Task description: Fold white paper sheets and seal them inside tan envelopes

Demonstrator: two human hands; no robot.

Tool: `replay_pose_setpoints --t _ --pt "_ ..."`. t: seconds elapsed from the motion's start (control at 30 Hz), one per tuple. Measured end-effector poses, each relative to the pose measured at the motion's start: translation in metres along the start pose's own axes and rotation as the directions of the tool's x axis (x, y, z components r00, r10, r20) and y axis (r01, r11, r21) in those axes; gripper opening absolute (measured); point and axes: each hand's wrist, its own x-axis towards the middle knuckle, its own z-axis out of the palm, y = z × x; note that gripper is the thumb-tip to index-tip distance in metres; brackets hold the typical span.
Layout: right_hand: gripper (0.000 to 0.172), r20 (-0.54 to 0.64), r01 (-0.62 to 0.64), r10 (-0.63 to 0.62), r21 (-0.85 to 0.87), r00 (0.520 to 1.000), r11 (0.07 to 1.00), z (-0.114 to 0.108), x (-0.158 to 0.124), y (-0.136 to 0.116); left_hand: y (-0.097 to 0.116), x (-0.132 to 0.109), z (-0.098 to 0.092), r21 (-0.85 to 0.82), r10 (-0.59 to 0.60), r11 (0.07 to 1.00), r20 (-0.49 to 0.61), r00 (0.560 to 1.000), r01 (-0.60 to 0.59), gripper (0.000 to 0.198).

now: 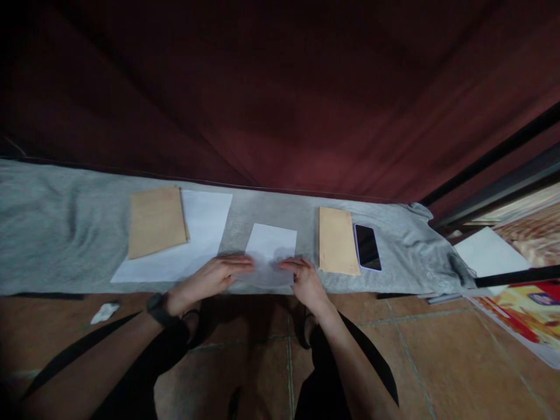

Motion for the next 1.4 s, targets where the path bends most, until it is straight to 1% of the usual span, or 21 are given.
replay_pose_setpoints --t 0.03,0.1,0.17,0.23,0.3,0.4,0.47,0.53,0.63,0.77,0.83,0.97,1.07,1.17,1.27,1.4 --pt "0.06 0.002 0.01 -0.01 -0.026 1.0 1.0 -0.001 0.0 0.0 0.001 -0.001 -0.002 -0.025 -0.008 1.0 -0.003 1.0 0.008 0.05" --pt "0.047 0.01 0.025 -0.025 -0.036 1.0 0.999 -0.004 -0.001 0.001 0.003 -0.003 -0.004 -0.082 -0.038 0.996 -0.015 0.999 0.036 0.039" --pt "0.03 0.024 0.016 -0.016 0.014 1.0 1.0 -0.005 -0.001 0.003 0.004 -0.005 -0.003 -0.157 -0.077 0.985 -0.023 0.997 0.073 0.031" --pt "0.02 0.025 -0.039 0.037 0.089 0.999 0.995 -0.006 -0.002 0.006 0.004 -0.004 -0.001 -0.228 -0.139 0.965 -0.033 0.99 0.128 0.028" --pt "0.023 0.014 -0.121 0.12 0.147 0.993 0.982 -0.006 -0.001 0.01 0.002 0.0 0.001 -0.283 -0.246 0.933 -0.044 0.968 0.224 0.03" --pt "0.03 0.004 -0.21 0.212 0.179 0.977 0.961 -0.005 0.003 0.014 0.0 0.008 0.004 -0.363 -0.429 0.852 -0.072 0.901 0.377 0.036" --pt "0.034 0.002 -0.246 0.249 0.162 0.968 0.956 -0.004 0.007 0.014 -0.002 0.014 0.007 -0.421 -0.498 0.807 -0.11 0.86 0.414 0.035" --pt "0.035 -0.021 -0.282 0.286 0.118 0.958 0.952 -0.003 0.011 0.014 -0.002 0.02 0.009 -0.448 -0.533 0.789 -0.158 0.831 0.421 0.031" --pt "0.033 -0.063 -0.336 0.337 0.027 0.939 0.941 -0.002 0.017 0.011 -0.003 0.031 0.012 -0.397 -0.57 0.791 -0.203 0.796 0.465 0.026" --pt "0.028 -0.083 -0.436 0.429 -0.084 0.899 0.896 -0.001 0.027 0.006 -0.005 0.046 0.011 -0.249 -0.616 0.786 -0.228 0.754 0.566 0.025" --pt "0.028 -0.096 -0.472 0.463 -0.146 0.881 0.869 -0.002 0.033 0.005 -0.005 0.053 0.009 -0.181 -0.648 0.761 -0.219 0.729 0.623 0.026" --pt "0.03 -0.11 -0.497 0.486 -0.263 0.867 0.827 -0.003 0.041 0.002 -0.002 0.063 0.005 -0.048 -0.727 0.68 -0.178 0.663 0.732 0.026" --pt "0.031 -0.116 -0.507 0.496 -0.299 0.86 0.809 -0.003 0.045 -0.001 0.002 0.068 0.002 0.027 -0.76 0.633 -0.166 0.628 0.773 0.026" --pt "0.033 -0.131 -0.529 0.516 -0.315 0.846 0.788 -0.002 0.047 -0.004 0.005 0.071 0.001 0.061 -0.771 0.613 -0.172 0.613 0.788 0.025" --pt "0.034 -0.147 -0.546 0.529 -0.328 0.836 0.771 -0.002 0.049 -0.006 0.005 0.073 0.002 0.079 -0.767 0.61 -0.188 0.613 0.788 0.025" --pt "0.037 -0.132 -0.537 0.53 -0.377 0.838 0.755 -0.002 0.052 -0.007 0.004 0.075 0.004 0.098 -0.762 0.61 -0.201 0.616 0.786 0.027"
